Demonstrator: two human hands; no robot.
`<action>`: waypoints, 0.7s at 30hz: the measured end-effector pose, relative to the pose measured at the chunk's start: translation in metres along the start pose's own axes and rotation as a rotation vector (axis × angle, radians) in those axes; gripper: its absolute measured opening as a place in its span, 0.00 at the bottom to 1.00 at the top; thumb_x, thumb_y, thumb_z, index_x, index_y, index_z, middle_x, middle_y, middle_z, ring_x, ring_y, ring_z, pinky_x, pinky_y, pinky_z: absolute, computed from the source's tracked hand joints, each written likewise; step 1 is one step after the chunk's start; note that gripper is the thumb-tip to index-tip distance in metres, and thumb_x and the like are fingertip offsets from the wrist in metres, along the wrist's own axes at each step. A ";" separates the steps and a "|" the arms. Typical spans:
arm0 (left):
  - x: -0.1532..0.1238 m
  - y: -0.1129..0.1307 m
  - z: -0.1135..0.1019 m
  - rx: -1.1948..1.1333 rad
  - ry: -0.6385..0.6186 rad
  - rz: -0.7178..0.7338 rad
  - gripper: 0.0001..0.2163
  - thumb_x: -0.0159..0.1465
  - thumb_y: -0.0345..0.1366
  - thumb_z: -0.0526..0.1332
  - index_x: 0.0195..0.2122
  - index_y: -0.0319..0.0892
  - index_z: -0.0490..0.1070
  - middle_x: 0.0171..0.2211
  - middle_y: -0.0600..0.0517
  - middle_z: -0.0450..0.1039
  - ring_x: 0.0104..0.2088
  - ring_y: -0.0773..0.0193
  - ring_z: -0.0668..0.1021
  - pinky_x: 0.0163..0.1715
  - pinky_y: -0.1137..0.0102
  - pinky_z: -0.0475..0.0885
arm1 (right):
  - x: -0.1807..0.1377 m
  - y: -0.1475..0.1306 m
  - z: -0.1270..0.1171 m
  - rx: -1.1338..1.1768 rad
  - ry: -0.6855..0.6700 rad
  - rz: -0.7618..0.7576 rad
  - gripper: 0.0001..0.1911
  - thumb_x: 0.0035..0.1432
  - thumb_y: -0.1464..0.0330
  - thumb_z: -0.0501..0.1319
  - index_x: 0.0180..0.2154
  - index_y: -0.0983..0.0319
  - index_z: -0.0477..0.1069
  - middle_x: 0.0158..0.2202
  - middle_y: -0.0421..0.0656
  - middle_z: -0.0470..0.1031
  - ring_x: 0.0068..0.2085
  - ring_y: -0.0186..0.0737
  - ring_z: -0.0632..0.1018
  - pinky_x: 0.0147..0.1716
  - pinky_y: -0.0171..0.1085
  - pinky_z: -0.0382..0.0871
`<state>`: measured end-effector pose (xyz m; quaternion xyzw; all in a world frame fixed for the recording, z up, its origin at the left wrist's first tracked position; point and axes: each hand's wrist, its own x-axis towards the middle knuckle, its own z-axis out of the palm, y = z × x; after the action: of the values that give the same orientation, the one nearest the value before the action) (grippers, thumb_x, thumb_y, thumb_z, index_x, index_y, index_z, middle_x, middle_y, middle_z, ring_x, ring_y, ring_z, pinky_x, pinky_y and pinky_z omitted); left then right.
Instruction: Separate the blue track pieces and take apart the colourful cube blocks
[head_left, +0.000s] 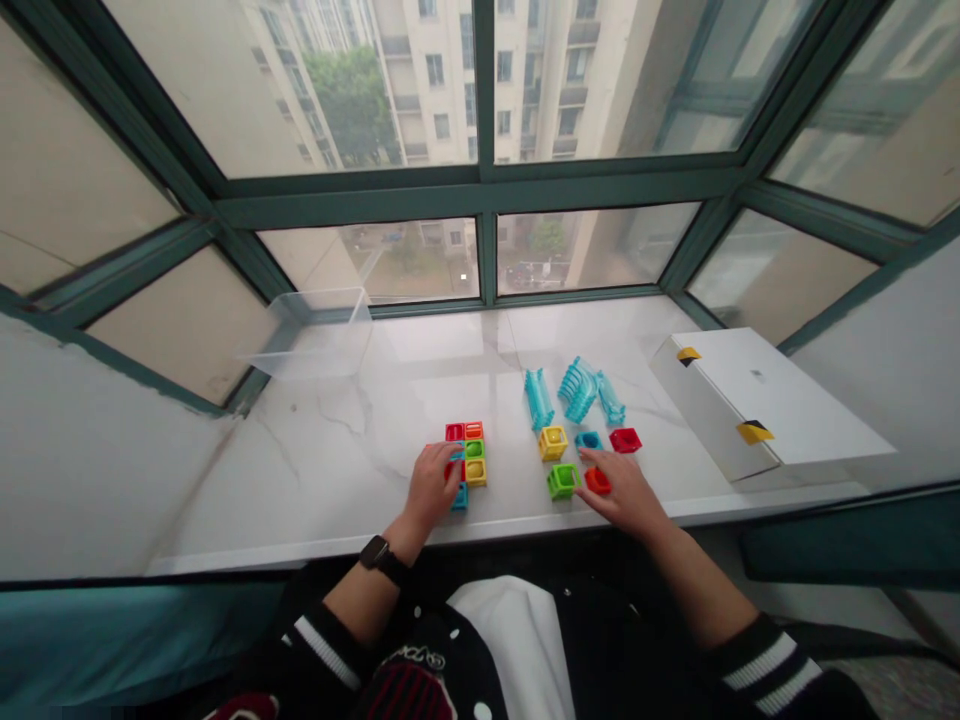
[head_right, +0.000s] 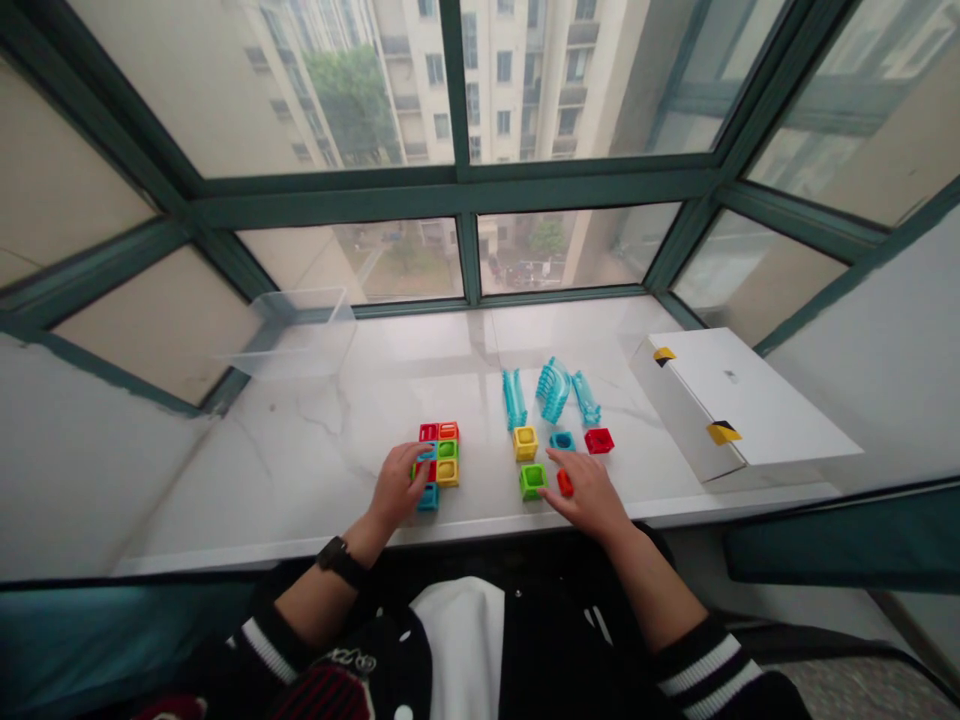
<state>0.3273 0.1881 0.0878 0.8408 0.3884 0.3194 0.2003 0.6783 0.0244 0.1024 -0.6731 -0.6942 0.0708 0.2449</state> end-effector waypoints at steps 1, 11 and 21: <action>-0.002 -0.013 -0.004 0.014 0.005 -0.014 0.13 0.71 0.32 0.56 0.53 0.46 0.74 0.52 0.46 0.77 0.54 0.52 0.76 0.60 0.50 0.71 | 0.001 -0.005 -0.005 0.009 0.055 -0.014 0.27 0.65 0.58 0.64 0.62 0.60 0.68 0.57 0.53 0.77 0.56 0.57 0.77 0.57 0.55 0.68; -0.026 -0.050 -0.005 0.141 -0.187 0.053 0.17 0.71 0.32 0.56 0.57 0.48 0.76 0.64 0.46 0.70 0.61 0.51 0.73 0.64 0.49 0.70 | 0.037 -0.081 -0.012 0.167 0.231 -0.281 0.12 0.68 0.70 0.61 0.50 0.57 0.76 0.44 0.47 0.80 0.46 0.48 0.78 0.49 0.49 0.73; -0.037 -0.017 0.008 0.157 -0.151 -0.108 0.19 0.64 0.28 0.61 0.56 0.45 0.78 0.63 0.41 0.65 0.62 0.45 0.72 0.64 0.48 0.70 | 0.063 -0.124 0.063 0.167 -0.332 -0.151 0.23 0.61 0.69 0.68 0.58 0.56 0.72 0.53 0.48 0.75 0.52 0.47 0.79 0.54 0.43 0.73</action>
<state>0.3056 0.1685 0.0581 0.8535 0.4407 0.2125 0.1793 0.5414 0.0891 0.1162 -0.5755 -0.7653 0.2196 0.1867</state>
